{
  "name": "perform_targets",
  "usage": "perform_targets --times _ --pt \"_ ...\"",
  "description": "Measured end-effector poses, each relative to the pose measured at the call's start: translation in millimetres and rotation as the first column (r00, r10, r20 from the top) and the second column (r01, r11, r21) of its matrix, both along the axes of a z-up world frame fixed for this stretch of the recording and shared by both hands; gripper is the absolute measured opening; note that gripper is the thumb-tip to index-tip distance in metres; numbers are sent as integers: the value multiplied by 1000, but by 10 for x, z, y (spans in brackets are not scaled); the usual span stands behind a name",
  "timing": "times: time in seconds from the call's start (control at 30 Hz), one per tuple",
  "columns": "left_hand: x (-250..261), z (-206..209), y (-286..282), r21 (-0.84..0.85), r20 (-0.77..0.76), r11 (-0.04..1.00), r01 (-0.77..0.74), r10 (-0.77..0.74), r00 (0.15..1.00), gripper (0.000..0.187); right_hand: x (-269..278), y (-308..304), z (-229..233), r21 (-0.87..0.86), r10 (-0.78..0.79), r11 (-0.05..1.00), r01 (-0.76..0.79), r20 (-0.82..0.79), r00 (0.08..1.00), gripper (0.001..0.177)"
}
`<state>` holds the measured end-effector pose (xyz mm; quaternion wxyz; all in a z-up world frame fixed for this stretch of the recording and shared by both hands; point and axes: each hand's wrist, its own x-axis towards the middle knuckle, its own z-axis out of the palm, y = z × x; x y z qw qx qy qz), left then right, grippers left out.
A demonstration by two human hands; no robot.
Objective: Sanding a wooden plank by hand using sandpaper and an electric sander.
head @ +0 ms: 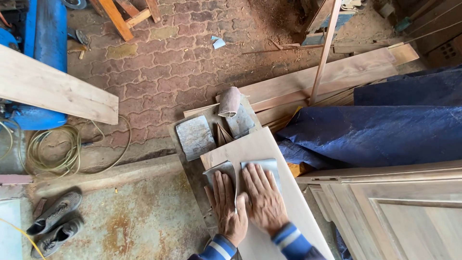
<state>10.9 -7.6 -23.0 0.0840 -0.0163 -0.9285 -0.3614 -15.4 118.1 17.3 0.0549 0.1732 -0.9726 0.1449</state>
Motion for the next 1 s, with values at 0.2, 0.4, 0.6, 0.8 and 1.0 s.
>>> perform_targets --times 0.2,0.4,0.6,0.8,1.0 --pt "2 45 -2 -61 20 998 31 -30 999 74 -764 -155 -11 -14 -110 994 110 3 994 60" --pt "-48 69 13 -56 96 998 0 6 995 70 -151 -68 -65 -5 -96 995 96 -52 994 60" --pt "-14 58 -2 -110 7 994 26 -25 1000 67 -886 -138 47 -6 -135 991 135 -10 991 56" --pt "-35 33 11 -87 36 996 8 -5 999 67 -160 -68 -23 -46 -98 994 97 -24 995 60" --pt "-55 92 3 -143 5 989 29 -28 1000 66 -957 -127 -21 -46 -101 994 99 -45 994 56"
